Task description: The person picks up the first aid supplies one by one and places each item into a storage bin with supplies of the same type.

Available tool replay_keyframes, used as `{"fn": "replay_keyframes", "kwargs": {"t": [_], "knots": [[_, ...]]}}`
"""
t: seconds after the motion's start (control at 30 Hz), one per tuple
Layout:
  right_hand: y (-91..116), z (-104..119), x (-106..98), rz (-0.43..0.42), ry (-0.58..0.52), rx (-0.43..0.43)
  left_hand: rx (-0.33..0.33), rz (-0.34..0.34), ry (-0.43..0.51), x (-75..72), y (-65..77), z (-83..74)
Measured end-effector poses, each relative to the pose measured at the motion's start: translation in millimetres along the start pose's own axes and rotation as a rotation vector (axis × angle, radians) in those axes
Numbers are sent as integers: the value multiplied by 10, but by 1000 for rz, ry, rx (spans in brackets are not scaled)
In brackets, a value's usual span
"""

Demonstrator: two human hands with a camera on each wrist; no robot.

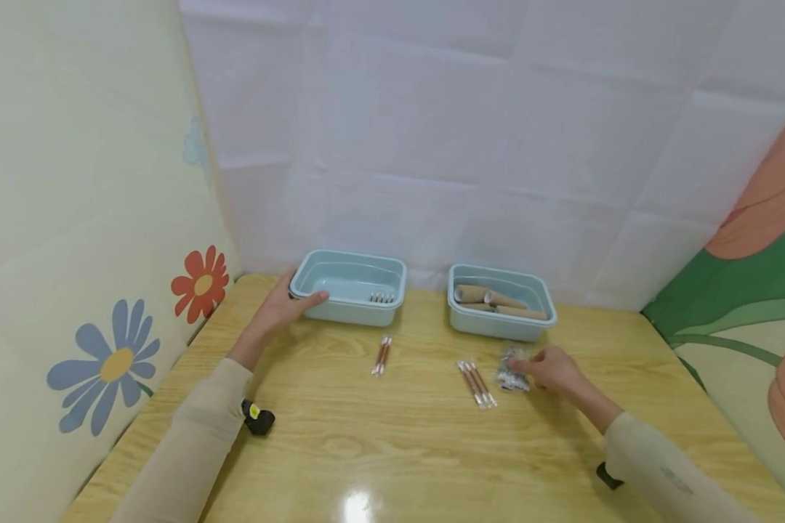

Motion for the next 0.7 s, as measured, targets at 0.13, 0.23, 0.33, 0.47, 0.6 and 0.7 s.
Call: {"fn": "replay_keyframes", "kwargs": {"t": [0.13,0.23,0.33,0.47,0.6,0.7], "knots": [[-2,69,32,-18,11,-54,-8,17,23,-8,34,-64],[1,112,45,-33,13,-86,-12,32,42,-37,110,-220],[12,167,56,-35,-21,-100,-7,32,65,-61,157,-334],[-3,202,96,-22,-56,-88,13,14,60,-47,115,-205],[-26,193,133,-6,-74,-59,10,-8,46,-21,71,-51],[-33,185,161,2,-107,-51,-12,-15,50,1,54,23]]}}
Point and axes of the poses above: each hand's wrist, its own y-axis away from the middle knuckle, its own x-axis out of the palm, z = x × y, the point moved 6 cm from there along -y, towards the middle knuckle, and after that the axes turned 13 degrees about -z, right-handed, at the moved point
